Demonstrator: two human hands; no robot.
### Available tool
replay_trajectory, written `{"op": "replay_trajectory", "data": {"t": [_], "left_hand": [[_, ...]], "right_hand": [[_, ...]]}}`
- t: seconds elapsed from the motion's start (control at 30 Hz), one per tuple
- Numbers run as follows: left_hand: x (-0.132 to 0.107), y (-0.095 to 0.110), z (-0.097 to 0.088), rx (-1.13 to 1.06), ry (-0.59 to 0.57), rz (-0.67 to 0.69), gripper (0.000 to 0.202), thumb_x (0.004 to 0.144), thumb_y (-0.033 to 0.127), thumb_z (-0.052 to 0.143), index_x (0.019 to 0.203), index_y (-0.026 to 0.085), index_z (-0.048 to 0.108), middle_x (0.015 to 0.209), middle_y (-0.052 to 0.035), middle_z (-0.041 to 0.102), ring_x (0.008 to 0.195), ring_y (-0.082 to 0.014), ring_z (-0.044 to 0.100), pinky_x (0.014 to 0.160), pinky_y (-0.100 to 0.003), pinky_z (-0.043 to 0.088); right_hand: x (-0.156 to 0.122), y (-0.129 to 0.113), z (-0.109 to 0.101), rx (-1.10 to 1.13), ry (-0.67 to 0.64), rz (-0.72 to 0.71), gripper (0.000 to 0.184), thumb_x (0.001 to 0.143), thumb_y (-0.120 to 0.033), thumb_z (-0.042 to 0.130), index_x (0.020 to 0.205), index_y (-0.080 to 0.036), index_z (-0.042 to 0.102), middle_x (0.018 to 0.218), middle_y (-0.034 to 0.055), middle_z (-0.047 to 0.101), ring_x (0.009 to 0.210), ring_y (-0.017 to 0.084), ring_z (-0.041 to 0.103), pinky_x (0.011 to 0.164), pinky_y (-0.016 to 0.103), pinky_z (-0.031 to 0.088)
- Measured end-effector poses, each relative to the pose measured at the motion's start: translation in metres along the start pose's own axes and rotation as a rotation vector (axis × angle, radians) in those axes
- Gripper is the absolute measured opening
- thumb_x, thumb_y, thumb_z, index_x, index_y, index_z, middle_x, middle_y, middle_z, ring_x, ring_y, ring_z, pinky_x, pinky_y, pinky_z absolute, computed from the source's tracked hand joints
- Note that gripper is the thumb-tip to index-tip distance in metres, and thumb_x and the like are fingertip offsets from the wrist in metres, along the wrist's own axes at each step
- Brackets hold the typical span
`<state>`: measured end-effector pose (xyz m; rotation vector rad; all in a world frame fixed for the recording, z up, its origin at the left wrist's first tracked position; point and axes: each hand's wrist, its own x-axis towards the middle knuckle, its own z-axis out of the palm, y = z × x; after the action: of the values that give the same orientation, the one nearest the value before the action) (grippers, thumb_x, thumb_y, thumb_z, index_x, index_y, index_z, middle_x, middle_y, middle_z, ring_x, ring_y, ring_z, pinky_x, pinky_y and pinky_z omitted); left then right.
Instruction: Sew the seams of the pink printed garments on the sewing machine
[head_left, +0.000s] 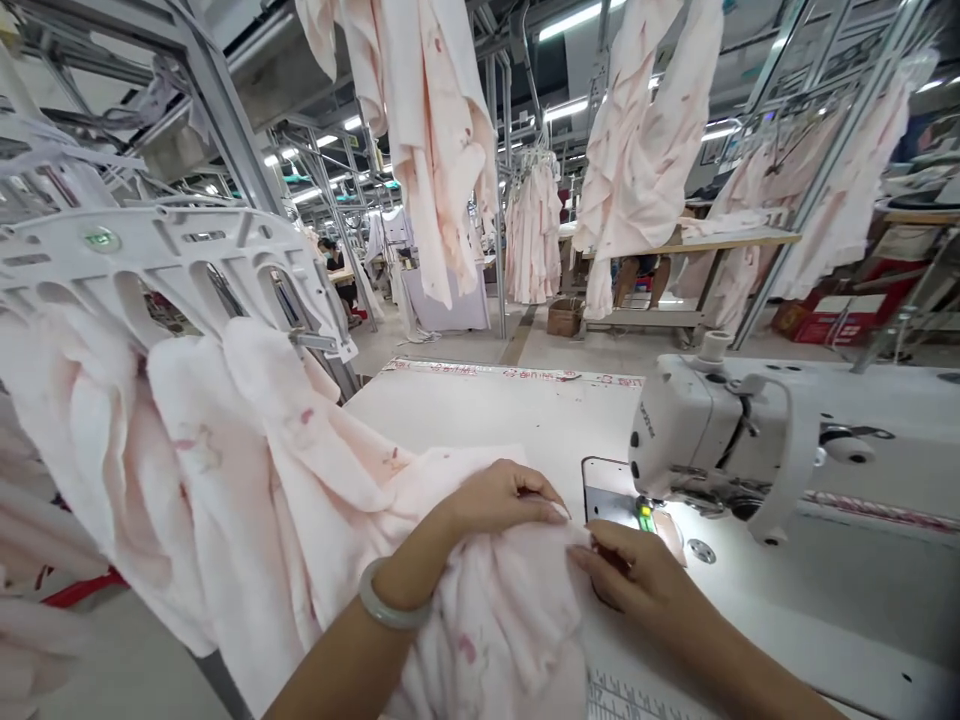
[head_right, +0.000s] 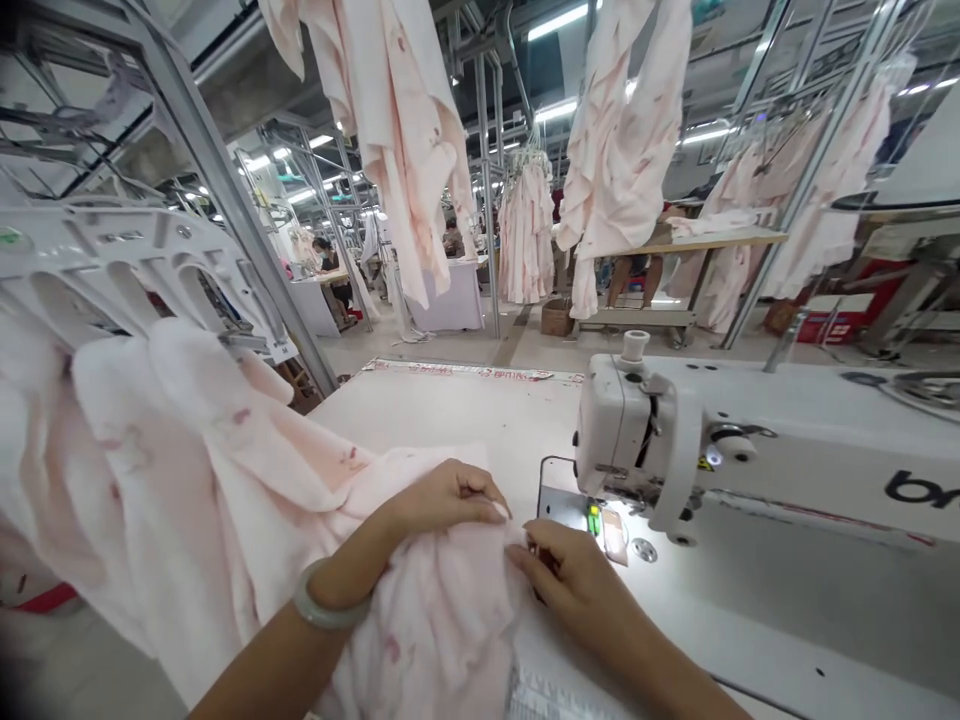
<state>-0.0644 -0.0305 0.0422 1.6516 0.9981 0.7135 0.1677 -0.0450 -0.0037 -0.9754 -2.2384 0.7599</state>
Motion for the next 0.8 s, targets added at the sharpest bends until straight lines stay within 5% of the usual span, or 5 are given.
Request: {"op": "replay_trajectory", "data": {"t": [0.13, 0.27, 0.4, 0.63, 0.8], "left_hand": [[0.001, 0.002, 0.001, -0.05, 0.225, 0.096, 0.044, 0.082, 0.06, 0.072, 0.085, 0.016, 0.064, 0.08, 0.0, 0.061, 0.075, -0.0138, 0.053, 0.073, -0.025, 0.042], [0.004, -0.003, 0.002, 0.048, 0.32, 0.055, 0.042, 0.091, 0.06, 0.056, 0.093, 0.019, 0.057, 0.071, 0.0056, 0.045, 0.063, -0.0108, 0.042, 0.062, -0.022, 0.037], [0.013, -0.013, 0.003, 0.366, 0.455, -0.071, 0.024, 0.098, 0.042, 0.046, 0.097, 0.021, 0.057, 0.08, 0.0033, 0.057, 0.073, -0.014, 0.053, 0.072, -0.024, 0.044], [0.033, -0.018, 0.006, 0.642, 0.392, -0.137, 0.014, 0.092, 0.023, 0.055, 0.098, 0.02, 0.068, 0.1, -0.0067, 0.072, 0.097, -0.0255, 0.066, 0.092, -0.039, 0.051], [0.029, 0.002, 0.0, 0.788, 0.185, 0.097, 0.039, 0.079, -0.003, 0.051, 0.102, 0.021, 0.072, 0.134, -0.0073, 0.067, 0.136, -0.0244, 0.052, 0.121, -0.041, 0.031]], "right_hand": [[0.002, 0.009, -0.001, -0.092, 0.096, 0.079, 0.047, 0.103, -0.053, 0.036, 0.066, -0.025, 0.029, 0.057, -0.0035, 0.042, 0.052, 0.015, 0.045, 0.049, 0.027, 0.034], [0.0, 0.016, -0.003, -0.243, 0.174, 0.113, 0.038, 0.098, -0.044, 0.047, 0.067, -0.024, 0.039, 0.059, -0.0022, 0.05, 0.051, 0.017, 0.047, 0.05, 0.028, 0.031], [-0.006, 0.017, -0.007, -0.33, 0.211, 0.014, 0.024, 0.101, -0.038, 0.04, 0.087, -0.023, 0.052, 0.085, 0.0052, 0.063, 0.063, 0.021, 0.055, 0.053, 0.031, 0.031], [-0.022, -0.005, -0.003, -0.293, -0.077, -0.361, 0.018, 0.107, -0.035, 0.045, 0.107, -0.026, 0.061, 0.11, 0.005, 0.069, 0.1, 0.021, 0.066, 0.085, 0.034, 0.053], [-0.02, -0.011, -0.002, -0.362, -0.121, -0.381, 0.016, 0.104, -0.026, 0.049, 0.114, -0.021, 0.061, 0.123, 0.0109, 0.069, 0.107, 0.026, 0.068, 0.093, 0.042, 0.056]]}}
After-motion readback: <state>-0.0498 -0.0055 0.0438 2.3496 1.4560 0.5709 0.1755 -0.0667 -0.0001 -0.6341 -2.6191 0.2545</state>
